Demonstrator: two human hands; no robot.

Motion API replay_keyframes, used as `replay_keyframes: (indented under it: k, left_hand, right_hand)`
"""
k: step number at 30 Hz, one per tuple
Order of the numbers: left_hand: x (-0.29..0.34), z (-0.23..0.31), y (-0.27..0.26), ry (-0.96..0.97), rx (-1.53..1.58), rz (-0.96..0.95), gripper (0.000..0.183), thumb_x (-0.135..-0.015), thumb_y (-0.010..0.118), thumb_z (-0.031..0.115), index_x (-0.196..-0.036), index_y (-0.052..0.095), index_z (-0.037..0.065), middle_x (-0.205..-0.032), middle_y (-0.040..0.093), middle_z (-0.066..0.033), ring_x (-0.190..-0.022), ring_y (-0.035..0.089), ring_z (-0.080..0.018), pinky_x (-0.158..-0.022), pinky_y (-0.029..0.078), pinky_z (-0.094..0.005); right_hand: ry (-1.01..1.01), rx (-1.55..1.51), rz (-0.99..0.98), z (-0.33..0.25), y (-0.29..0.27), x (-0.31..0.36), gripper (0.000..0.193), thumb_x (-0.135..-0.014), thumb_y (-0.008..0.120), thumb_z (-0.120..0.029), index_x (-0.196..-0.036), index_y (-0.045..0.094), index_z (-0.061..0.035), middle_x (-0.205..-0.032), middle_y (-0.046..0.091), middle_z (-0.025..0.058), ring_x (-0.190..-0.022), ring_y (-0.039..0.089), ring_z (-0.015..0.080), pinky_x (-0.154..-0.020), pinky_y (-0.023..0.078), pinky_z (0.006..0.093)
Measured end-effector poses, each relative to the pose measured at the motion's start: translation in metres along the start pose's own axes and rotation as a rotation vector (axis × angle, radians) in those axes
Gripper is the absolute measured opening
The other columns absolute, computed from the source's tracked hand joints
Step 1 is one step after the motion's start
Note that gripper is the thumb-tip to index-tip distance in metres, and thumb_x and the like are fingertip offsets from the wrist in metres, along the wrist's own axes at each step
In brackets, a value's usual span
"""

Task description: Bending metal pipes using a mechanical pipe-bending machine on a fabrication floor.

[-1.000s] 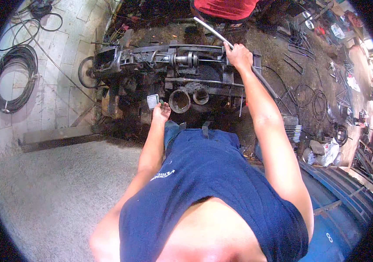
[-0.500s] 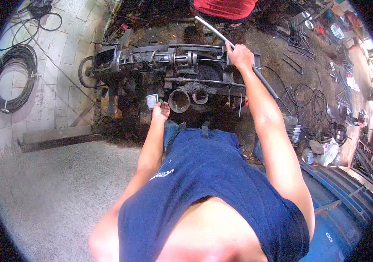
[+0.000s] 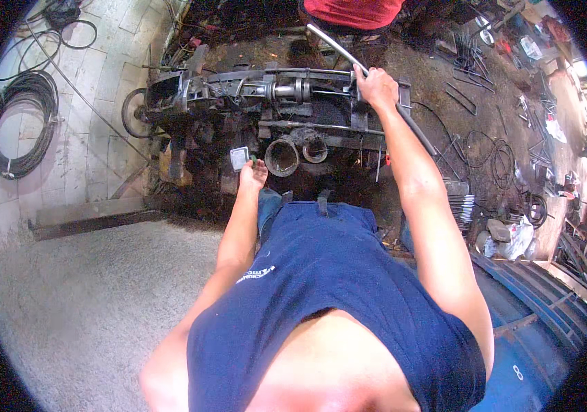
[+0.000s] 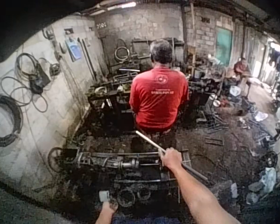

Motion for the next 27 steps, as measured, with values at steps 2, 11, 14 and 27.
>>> replay_keyframes:
  k: [2,11,14,27]
  left_hand:
    - [-0.001,0.001,0.001,0.006,-0.025,-0.044,0.026,-0.1,0.04,0.027,-0.093,0.052,0.005,-0.082,0.061,-0.0094,-0.071,0.059,-0.0214,-0.059,0.05,-0.0328]
    - [-0.001,-0.002,0.0,0.022,-0.057,0.008,0.033,-0.1,0.04,0.03,-0.093,0.055,0.002,-0.083,0.062,-0.0102,-0.069,0.058,-0.0217,-0.061,0.051,-0.0318]
    - [-0.013,0.002,-0.009,-0.01,-0.019,-0.039,0.034,-0.099,0.04,0.031,-0.092,0.055,0.001,-0.084,0.061,-0.0108,-0.069,0.058,-0.0215,-0.061,0.051,-0.0314]
    - [-0.011,-0.001,-0.008,-0.007,-0.028,0.024,0.028,-0.098,0.043,0.029,-0.092,0.055,0.004,-0.084,0.062,-0.0047,-0.078,0.062,-0.019,-0.062,0.051,-0.0334]
  right_hand:
    - [-0.01,0.013,-0.005,-0.002,0.001,-0.001,0.069,-0.091,0.038,-0.062,-0.087,0.071,-0.0017,-0.091,0.068,0.0198,-0.083,0.068,0.0348,-0.074,0.054,0.046]
    - [0.012,-0.001,-0.007,0.006,0.002,0.0,0.069,-0.09,0.038,-0.063,-0.089,0.071,-0.0018,-0.091,0.068,0.0196,-0.084,0.068,0.0359,-0.075,0.054,0.0461]
    - [-0.01,0.01,-0.004,-0.005,-0.001,-0.001,0.069,-0.09,0.038,-0.062,-0.088,0.071,-0.0019,-0.09,0.068,0.0197,-0.084,0.068,0.0357,-0.075,0.054,0.0457]
    - [0.004,0.005,0.004,0.0,-0.002,0.0,0.068,-0.09,0.04,-0.062,-0.086,0.071,-0.0022,-0.089,0.068,0.0201,-0.084,0.068,0.0354,-0.074,0.054,0.0458]
Point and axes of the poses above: each hand's wrist, its own x-axis away from the middle knuckle, its own y-axis out of the palm, z = x × y, the point moved 6 cm from there along -x, towards the middle knuckle
